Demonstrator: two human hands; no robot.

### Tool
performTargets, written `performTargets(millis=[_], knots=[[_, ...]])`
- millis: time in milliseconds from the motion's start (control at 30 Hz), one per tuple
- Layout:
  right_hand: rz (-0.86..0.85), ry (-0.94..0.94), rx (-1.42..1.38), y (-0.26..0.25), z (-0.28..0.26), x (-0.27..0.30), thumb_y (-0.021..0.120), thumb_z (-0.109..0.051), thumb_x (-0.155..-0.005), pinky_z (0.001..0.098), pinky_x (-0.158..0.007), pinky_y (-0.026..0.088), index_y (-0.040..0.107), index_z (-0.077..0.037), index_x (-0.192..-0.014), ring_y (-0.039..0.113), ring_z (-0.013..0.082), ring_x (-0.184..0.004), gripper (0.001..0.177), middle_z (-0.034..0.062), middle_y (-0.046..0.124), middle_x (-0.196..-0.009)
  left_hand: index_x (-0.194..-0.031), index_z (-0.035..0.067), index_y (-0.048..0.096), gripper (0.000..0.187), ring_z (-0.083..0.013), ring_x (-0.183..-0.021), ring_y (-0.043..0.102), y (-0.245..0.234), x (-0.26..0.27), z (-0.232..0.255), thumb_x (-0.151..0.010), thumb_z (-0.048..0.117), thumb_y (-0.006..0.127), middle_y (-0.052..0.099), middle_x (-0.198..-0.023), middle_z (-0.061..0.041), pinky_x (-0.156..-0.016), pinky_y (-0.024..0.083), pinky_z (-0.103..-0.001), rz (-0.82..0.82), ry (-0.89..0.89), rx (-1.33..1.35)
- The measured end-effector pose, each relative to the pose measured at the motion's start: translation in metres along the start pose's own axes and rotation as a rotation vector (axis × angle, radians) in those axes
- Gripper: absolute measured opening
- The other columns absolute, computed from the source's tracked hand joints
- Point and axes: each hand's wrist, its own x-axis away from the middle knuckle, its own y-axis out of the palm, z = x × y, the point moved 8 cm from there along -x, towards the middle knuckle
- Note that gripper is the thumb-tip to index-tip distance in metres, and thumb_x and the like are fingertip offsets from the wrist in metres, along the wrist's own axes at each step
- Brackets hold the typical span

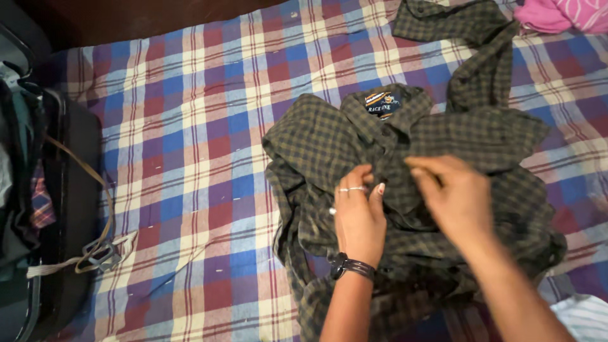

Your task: The person buttons a shirt, smooths it out, and folds it on a bed.

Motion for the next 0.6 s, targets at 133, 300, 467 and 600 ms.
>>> performTargets(millis=[133, 300, 467, 600], knots=[[-0.029, 0.158, 0.055, -0.021, 0.011, -0.016, 0.075, -0.029, -0.091, 0.0412, -0.07, 0.057, 0.072, -0.02, -0.127, 0.076, 0.0289, -0.093, 0.038, 0.0093, 0.07, -0.12, -0.137, 0.033, 0.059, 0.04, -0.0342, -0.15, 0.032, -0.021, -0.04, 0.017, -0.098, 0.044, 0.06, 0.056, -0.146, 0.001, -0.119, 0.022, -0.059, -0.059, 0.329, -0.754], [-0.344, 0.306, 0.572, 0.039, 0.041, -0.028, 0.083, -0.051, -0.086, 0.0519, -0.076, 0.055, 0.058, -0.031, -0.138, 0.068, 0.0425, -0.092, 0.061, 0.0143, 0.052, -0.129, -0.147, 0.041, 0.048, 0.056, -0.0313, -0.154, 0.013, -0.021, -0.093, -0.018, -0.093, 0.057, 0.05, 0.035, -0.161, 0.006, -0.12, 0.0, -0.065, -0.227, 0.355, -0.938], [-0.1, 0.121, 0.412, 0.088, 0.081, -0.106, 0.079, -0.024, -0.088, 0.0522, -0.081, 0.054, 0.062, -0.023, -0.127, 0.065, 0.0428, -0.101, 0.043, 0.0151, 0.055, -0.126, -0.152, 0.045, 0.038, 0.06, -0.0303, -0.156, 0.006, -0.003, -0.166, -0.038, -0.095, 0.063, 0.043, 0.027, -0.165, 0.009, -0.121, -0.006, -0.065, -0.184, 0.313, -1.011], [0.012, -0.272, 0.179, 0.119, 0.071, -0.173, 0.076, -0.024, -0.098, 0.047, -0.098, 0.051, 0.049, -0.008, -0.143, 0.058, 0.0477, -0.122, 0.055, 0.023, 0.048, -0.139, -0.157, 0.047, 0.024, 0.065, -0.0307, -0.154, 0.002, 0.004, -0.242, -0.037, -0.095, 0.063, 0.035, 0.016, -0.169, 0.011, -0.118, -0.009, -0.065, -0.122, 0.243, -1.156]])
